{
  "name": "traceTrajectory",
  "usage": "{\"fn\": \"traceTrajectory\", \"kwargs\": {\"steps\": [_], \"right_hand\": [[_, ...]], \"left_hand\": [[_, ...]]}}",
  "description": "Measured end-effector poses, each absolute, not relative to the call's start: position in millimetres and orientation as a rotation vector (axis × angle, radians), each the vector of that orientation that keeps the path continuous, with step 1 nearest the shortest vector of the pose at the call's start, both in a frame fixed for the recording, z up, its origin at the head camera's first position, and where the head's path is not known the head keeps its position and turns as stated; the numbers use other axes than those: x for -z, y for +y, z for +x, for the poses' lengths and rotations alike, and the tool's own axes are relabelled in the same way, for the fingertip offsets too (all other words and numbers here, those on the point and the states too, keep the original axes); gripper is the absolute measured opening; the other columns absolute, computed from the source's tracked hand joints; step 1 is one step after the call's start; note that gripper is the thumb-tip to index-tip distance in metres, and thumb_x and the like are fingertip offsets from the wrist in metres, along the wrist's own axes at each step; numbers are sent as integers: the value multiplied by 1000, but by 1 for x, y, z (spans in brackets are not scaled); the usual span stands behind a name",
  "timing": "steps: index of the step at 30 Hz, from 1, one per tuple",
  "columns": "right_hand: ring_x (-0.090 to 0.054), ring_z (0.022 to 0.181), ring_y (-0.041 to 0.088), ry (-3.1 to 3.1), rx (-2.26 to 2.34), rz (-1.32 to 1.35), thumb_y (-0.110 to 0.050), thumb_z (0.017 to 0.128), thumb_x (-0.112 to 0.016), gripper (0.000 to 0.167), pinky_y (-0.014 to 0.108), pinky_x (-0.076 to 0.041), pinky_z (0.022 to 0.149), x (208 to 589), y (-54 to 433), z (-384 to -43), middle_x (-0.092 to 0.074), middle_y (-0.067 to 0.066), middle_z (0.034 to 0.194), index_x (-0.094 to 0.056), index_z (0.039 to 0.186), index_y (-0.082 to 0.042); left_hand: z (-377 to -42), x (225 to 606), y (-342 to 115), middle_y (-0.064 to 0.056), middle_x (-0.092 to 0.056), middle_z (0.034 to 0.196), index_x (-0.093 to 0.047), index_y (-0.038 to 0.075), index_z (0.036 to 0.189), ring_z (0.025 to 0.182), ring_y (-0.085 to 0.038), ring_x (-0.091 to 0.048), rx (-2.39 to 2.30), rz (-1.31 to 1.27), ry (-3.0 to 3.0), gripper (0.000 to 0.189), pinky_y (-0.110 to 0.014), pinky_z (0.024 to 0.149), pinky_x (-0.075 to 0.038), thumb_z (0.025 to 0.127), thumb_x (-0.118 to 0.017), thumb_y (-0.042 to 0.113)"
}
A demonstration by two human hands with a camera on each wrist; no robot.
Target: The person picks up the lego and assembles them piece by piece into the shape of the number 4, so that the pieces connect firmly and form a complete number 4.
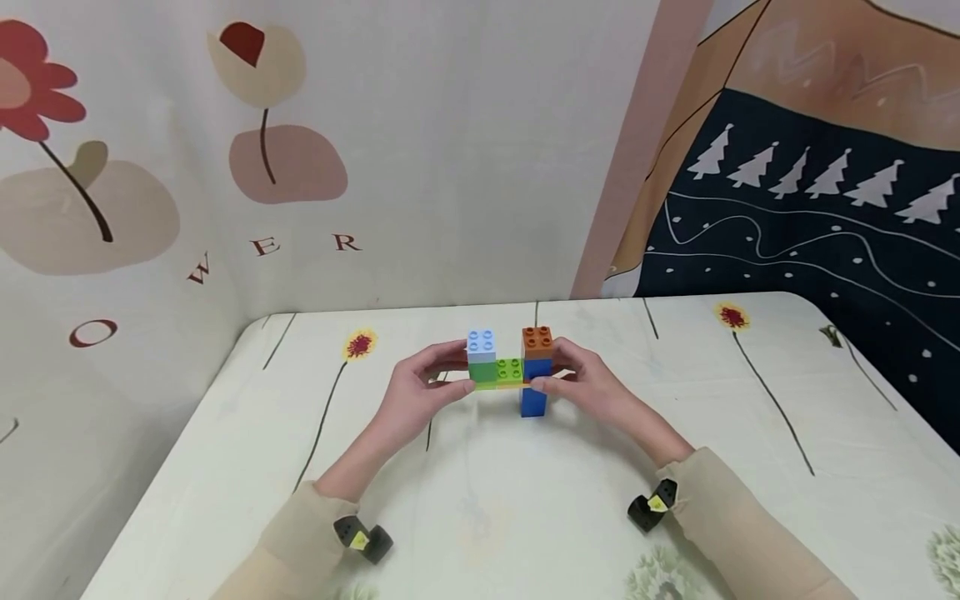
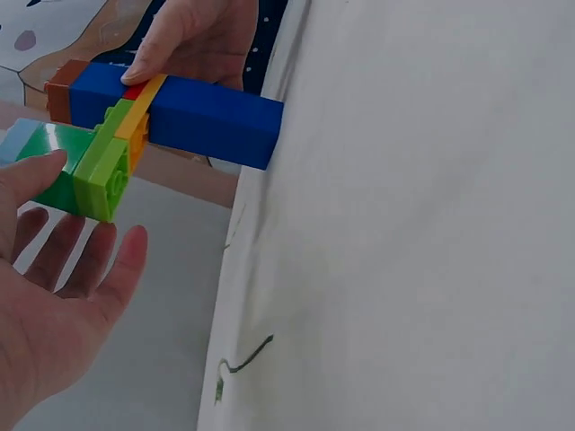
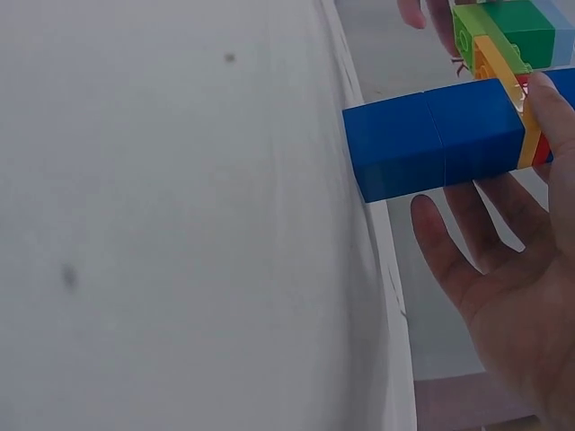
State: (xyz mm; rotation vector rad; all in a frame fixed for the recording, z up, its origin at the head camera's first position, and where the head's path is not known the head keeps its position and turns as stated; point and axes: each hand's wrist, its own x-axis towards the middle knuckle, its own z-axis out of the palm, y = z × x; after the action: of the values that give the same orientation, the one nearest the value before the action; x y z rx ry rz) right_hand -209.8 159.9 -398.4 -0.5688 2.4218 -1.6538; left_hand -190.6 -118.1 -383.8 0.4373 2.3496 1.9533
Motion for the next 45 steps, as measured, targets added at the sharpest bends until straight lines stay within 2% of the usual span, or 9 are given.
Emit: {"fn": "traceTrajectory", "kwargs": {"steps": [6, 15, 20, 27, 30, 37, 45], "right_hand": [[-62, 112, 30, 2403, 1679, -598, -14, 99, -70, 36, 40, -53, 91, 400, 160, -210, -66, 14, 125, -57, 132, -3], [-61, 119, 31, 2378, 1684, -588, -11, 99, -70, 47, 42, -53, 98, 401, 164, -205, -64, 12, 131, -54, 142, -6], [-62, 116, 30, 2392, 1724, -621, -9, 99, -69, 47, 40, -53, 98, 401, 164, -204, -65, 14, 130, -53, 143, -4], [-62, 118, 30, 2463, 1691, -543, -14, 100, -69, 55, 46, -51, 102, 400, 161, -209, -66, 15, 131, -48, 150, -6], [-62, 120, 33, 2498, 1684, -498, -16, 100, -69, 61, 45, -54, 100, 401, 158, -212, -64, 18, 134, -44, 154, -4], [-66, 117, 34, 2500, 1753, -379, -18, 100, -69, 66, 37, -61, 84, 402, 151, -220, -63, 21, 136, -39, 158, -5], [-70, 109, 29, 2544, 1787, -297, -18, 99, -71, 64, 38, -61, 83, 406, 146, -233, -66, 18, 133, -43, 157, -12]], "left_hand": [[-191, 387, -113, -7, -65, 133, -63, 9, 139, 121, -23, -62, -1939, 392, 2393, 52, -27, 94, -55, 90, -79, 4], [-192, 388, -110, -8, -66, 131, -64, 8, 138, 119, -24, -62, -1962, 385, 2388, 50, -26, 92, -56, 90, -78, 3], [-194, 389, -109, -9, -67, 131, -64, 7, 139, 117, -24, -63, -1988, 372, 2379, 51, -26, 93, -56, 90, -78, 3], [-200, 387, -108, -12, -67, 130, -63, 7, 141, 114, -26, -64, -2033, 295, 2358, 52, -28, 86, -59, 91, -78, 6], [-205, 387, -107, -12, -67, 130, -62, 7, 142, 113, -26, -65, -2051, 281, 2349, 52, -29, 84, -60, 92, -78, 8], [-220, 392, -105, -15, -67, 131, -62, 3, 140, 105, -24, -70, -2121, 284, 2319, 48, -31, 81, -61, 94, -75, 8], [-236, 396, -101, -17, -66, 131, -63, 2, 138, 99, -20, -71, -2133, 238, 2308, 45, -31, 81, -61, 95, -75, 7]]}}
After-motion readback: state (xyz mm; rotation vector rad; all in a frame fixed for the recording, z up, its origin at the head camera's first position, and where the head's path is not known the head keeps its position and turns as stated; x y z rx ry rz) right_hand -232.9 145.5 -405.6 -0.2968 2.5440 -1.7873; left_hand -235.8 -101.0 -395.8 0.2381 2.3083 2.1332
